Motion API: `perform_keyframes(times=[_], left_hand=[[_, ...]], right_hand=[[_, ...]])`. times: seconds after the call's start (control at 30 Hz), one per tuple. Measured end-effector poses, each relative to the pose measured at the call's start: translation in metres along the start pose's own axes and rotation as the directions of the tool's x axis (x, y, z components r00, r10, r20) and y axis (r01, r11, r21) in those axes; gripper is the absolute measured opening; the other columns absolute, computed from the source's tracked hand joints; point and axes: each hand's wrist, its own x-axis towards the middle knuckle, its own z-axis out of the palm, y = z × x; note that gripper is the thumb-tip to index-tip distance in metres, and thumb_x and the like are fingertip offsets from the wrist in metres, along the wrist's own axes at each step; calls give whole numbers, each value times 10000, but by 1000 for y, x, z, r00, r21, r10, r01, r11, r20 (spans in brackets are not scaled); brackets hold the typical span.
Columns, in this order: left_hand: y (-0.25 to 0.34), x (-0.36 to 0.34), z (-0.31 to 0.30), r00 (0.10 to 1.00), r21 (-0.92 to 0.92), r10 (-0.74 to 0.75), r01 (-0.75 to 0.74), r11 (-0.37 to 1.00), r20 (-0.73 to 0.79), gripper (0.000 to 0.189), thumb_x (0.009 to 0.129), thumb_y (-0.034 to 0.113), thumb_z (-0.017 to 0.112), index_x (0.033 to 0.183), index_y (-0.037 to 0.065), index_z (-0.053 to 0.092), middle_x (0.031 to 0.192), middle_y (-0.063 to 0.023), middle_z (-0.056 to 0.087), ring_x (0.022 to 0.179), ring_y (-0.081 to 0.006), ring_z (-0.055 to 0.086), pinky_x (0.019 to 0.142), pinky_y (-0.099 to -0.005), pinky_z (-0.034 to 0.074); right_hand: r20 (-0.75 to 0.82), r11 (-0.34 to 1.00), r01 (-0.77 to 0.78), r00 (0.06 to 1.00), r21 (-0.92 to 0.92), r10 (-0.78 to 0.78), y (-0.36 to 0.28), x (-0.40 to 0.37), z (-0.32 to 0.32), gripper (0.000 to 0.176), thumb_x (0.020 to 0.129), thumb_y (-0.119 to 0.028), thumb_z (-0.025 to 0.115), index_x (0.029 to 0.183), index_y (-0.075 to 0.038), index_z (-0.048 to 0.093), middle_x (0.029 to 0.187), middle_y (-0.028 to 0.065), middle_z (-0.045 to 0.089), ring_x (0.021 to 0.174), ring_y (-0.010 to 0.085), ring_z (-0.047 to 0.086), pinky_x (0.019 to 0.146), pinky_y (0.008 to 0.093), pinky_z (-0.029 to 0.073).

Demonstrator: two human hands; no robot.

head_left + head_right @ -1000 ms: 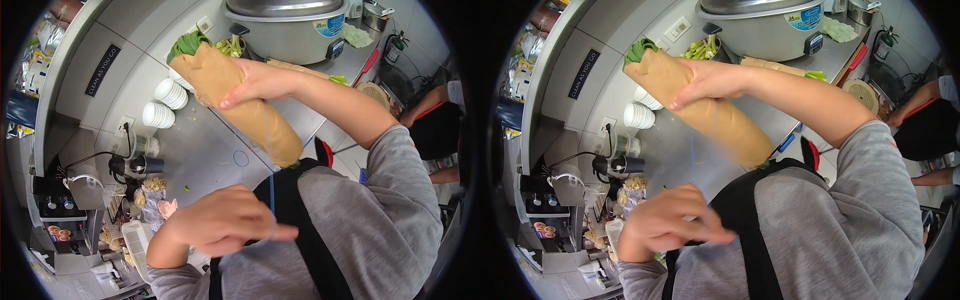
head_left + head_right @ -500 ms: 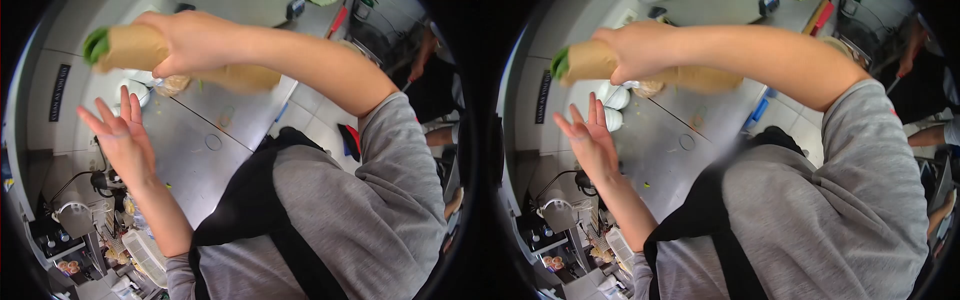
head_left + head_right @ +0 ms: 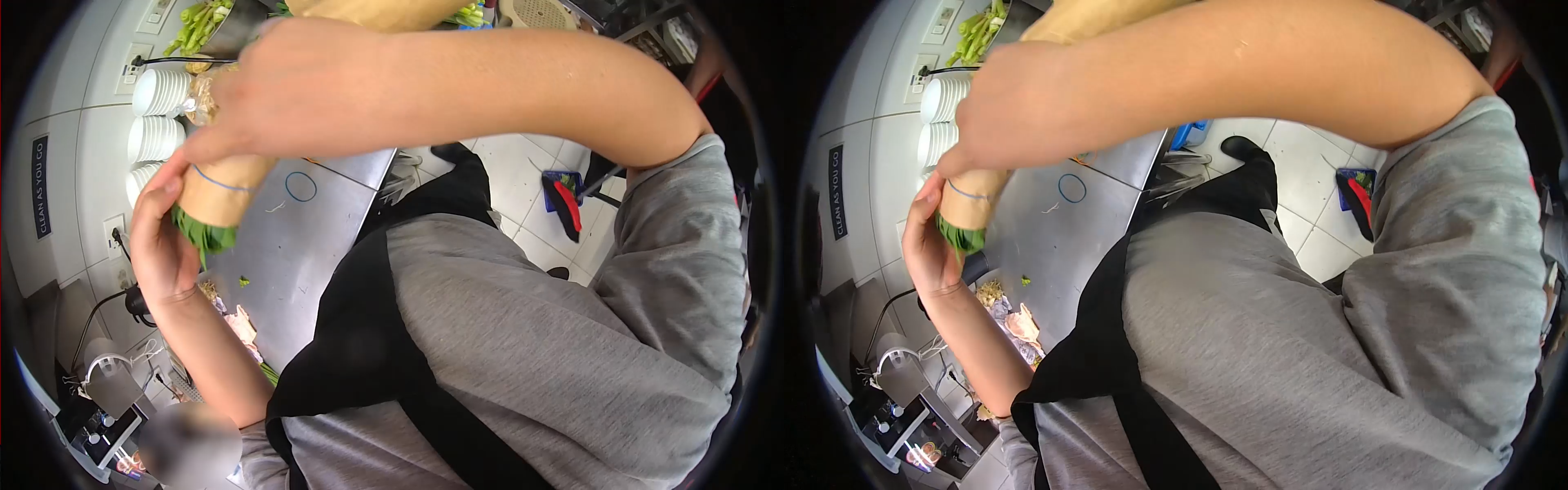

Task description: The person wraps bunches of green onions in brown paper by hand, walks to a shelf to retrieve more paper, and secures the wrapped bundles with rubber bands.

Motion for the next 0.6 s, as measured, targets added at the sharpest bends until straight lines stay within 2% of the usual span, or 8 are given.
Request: perform_keyframes(times=[0.07, 0.17, 0.27, 0.3, 0.33, 0.47, 0.53, 0.6], left_hand=[[-16, -13, -19, 1000, 10, -6, 7, 1000, -18, 634, 996, 444, 514, 1413, -33, 506, 1377, -195, 575, 1292, -303, 543, 1085, -450, 424], [-47, -25, 13, 938, -756, 337, -159, 634, 86, 880, 847, 627, 676, 1457, 57, 396, 1460, -118, 507, 1369, -294, 448, 1163, -508, 309], [-80, -30, 60, 750, -67, 632, -653, 754, -195, 993, 783, 638, 741, 1494, 96, 309, 1519, -95, 416, 1402, -271, 399, 1182, -480, 279], [-93, -34, 57, 684, 233, 720, -685, 690, -120, 985, 788, 598, 763, 1497, 101, 292, 1531, -93, 386, 1402, -266, 397, 1172, -473, 293], [-112, -42, 33, 787, 498, 552, -375, 782, -276, 927, 809, 451, 792, 1502, 93, 291, 1517, -94, 361, 1399, -244, 384, 1161, -443, 314], [-98, -82, -37, 817, 506, 472, -268, 820, -331, 847, 825, 205, 760, 1486, -13, 278, 1416, -168, 465, 1258, -255, 517, 1084, -414, 418], [-81, -94, -37, 620, 504, 700, -504, 702, -355, 849, 820, 185, 764, 1477, -40, 276, 1372, -189, 504, 1208, -274, 559, 1053, -423, 449], [-73, -112, -42, 561, 475, 661, -462, 749, -498, 826, 821, 172, 766, 1474, -30, 304, 1340, -183, 525, 1208, -283, 565, 1053, -426, 456]], right_hand=[[-64, 993, -12, 998, 119, 20, -7, 0, -4, 561, 764, -186, 759, 1275, -120, 537, 944, 128, 710, 831, 321, 719, 683, 441, 561], [-155, 905, -68, 977, 419, 146, -18, 19, -8, 489, 775, -174, 714, 1228, -105, 543, 860, 116, 717, 791, 324, 720, 644, 451, 555], [49, 609, -211, 961, 765, 270, -43, 56, -15, 619, 700, -184, 737, 1259, -75, 494, 895, 161, 705, 862, 370, 705, 733, 468, 549], [-114, 552, -77, 946, 831, 304, -61, 67, -2, 605, 706, -166, 744, 1249, -65, 496, 960, 188, 691, 916, 355, 695, 764, 455, 544], [-267, 492, 72, 901, 868, 340, -73, 75, 3, 591, 712, -148, 751, 1239, -56, 498, 1025, 216, 677, 969, 339, 685, 794, 442, 539], [-261, 166, 222, 925, 961, 276, -82, 90, -12, 609, 791, -150, 734, 1328, -29, 473, 1195, 235, 648, 1128, 314, 645, 875, 427, 526], [-50, -684, 13, 998, 729, -34, -58, 99, -11, 669, 839, -198, 706, 1402, 8, 409, 1264, 236, 595, 1143, 336, 623, 971, 416, 510], [29, -867, -124, 992, 482, -126, -9, 86, -3, 614, 937, -194, 636, 1453, 10, 372, 1348, 201, 556, 1197, 315, 599, 1025, 436, 490]])
